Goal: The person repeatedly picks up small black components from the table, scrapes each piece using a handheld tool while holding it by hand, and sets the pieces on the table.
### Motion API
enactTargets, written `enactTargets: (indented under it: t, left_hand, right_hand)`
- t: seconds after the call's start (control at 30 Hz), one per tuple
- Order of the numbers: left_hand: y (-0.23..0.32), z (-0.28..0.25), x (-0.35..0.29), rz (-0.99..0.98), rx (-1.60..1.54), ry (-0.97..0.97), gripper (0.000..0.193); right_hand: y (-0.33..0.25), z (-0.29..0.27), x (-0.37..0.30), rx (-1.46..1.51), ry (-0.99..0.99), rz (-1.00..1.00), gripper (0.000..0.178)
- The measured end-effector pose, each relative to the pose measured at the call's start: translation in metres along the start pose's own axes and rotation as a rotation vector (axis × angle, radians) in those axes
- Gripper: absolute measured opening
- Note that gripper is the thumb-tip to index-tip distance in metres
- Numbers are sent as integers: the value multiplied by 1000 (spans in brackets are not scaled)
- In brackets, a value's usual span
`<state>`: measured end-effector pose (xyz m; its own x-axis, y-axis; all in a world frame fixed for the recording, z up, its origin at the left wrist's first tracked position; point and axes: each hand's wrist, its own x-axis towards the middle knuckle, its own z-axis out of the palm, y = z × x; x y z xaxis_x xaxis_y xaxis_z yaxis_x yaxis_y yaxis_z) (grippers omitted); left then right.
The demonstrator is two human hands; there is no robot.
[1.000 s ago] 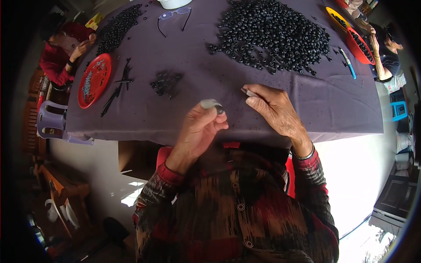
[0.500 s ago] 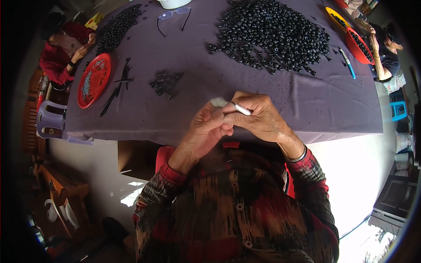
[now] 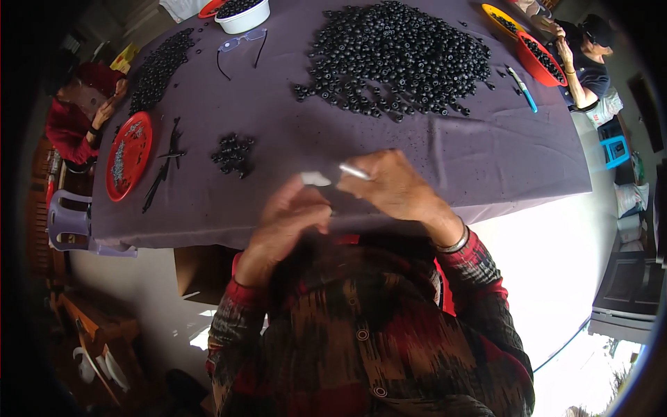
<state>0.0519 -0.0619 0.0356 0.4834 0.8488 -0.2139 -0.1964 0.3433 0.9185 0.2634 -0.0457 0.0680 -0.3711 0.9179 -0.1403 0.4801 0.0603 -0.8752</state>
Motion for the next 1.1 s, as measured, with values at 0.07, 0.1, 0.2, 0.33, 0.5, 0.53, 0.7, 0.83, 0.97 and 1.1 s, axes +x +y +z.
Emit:
enactTargets:
  t: [0.07, 0.1, 0.2, 0.33, 0.5, 0.53, 0.7, 0.83, 0.97, 1.1]
  left_hand:
    - [7, -21, 2, 106, 320, 161, 19]
    - [7, -36, 3, 145, 474, 252, 14]
    - [10, -64, 5, 254, 712, 461, 9]
    - [5, -86, 12, 355, 846, 684, 14]
    - [-6, -102, 17, 513, 958, 814, 11]
    - [-6, -102, 16, 495, 937, 804, 10]
    - [-7, -69, 23, 620, 643, 780, 11]
    - [-3, -12, 5, 218, 36, 280, 20]
    - [-8, 8, 1, 110, -336, -64, 23]
    - [-18, 4, 3, 63, -417, -99, 24]
  right_hand:
    - [20, -17, -2, -643, 307, -190, 18]
    - [20, -25, 1, -680, 399, -64, 17]
    - [44, -55, 13, -691, 598, 13, 12]
    - [65, -72, 28, -685, 527, -171, 14]
    - [76, -70, 39, -772, 462, -137, 14]
    - [78, -70, 40, -769, 469, -156, 14]
    - [49, -57, 26, -601, 476, -179, 14]
    - [-10, -6, -2, 6, 272, -302, 13]
    - [-19, 19, -8, 67, 232, -412, 17]
    - [-18, 21, -11, -25, 260, -505, 18]
